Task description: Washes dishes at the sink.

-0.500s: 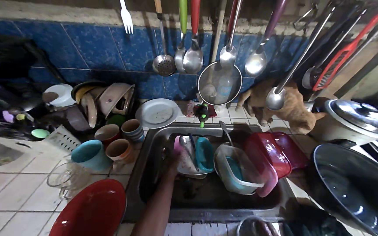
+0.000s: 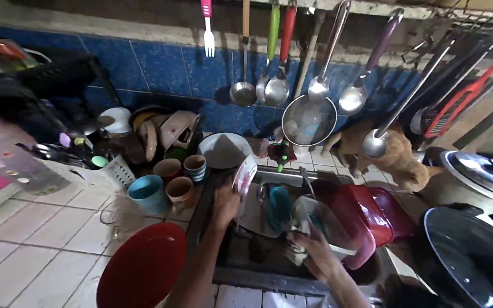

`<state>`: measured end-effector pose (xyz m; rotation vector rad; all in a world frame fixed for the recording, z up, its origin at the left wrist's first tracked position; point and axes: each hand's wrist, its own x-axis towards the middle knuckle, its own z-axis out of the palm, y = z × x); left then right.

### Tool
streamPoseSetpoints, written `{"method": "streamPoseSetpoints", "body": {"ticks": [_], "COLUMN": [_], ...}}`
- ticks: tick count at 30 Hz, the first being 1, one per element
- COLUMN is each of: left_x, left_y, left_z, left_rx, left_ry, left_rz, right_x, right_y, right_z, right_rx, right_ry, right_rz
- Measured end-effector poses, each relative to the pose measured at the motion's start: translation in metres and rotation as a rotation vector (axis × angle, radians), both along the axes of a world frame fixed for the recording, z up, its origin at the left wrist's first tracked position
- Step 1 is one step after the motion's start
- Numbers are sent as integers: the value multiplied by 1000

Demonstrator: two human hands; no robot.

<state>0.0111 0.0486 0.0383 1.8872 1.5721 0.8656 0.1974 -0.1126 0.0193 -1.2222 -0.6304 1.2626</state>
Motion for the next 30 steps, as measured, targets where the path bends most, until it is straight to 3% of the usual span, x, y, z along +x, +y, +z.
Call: {"method": "streamPoseSetpoints", "body": {"ticks": [4,7,9,13,16,19,21,25,28,30], "left_x": [-9,5,9,-19,-30,-12,3,6,1,2], "left_y": [-30,-49,-51,-39,-42,-55,-56,-56,-62,-59], "left_z": [-39,-61,-70,-95,-95,-78,-76,-84,-90,-88], "left_rx": [140,-26,-127,-122,-94,-162,-185,-223,-237,-266], "left_ry": [-412,-782,-852,-900,-940,-892,-878,-829,-838,-813], "left_rz": [45,78,163,285,235,129,79,49,36,-4], "right_x": [-23,-41,-70,-79,-32,-15,-35,-52,-37,-47], "right_y": [96,148,139,72,89,127,130,122,142,141], "right_z": [-10,-51,-61,-64,-88,-75,-59,-53,-64,-65], "right_rx": [187,313,337,379,394,360,330,400,318,382], "right_ry": [-250,-768,-1026,-1071,-1129,-1328,-1247,-1074,-1153,-1200], "right_rz": [-13,-24,160,511,242,-24,-5,246,49,78]}}
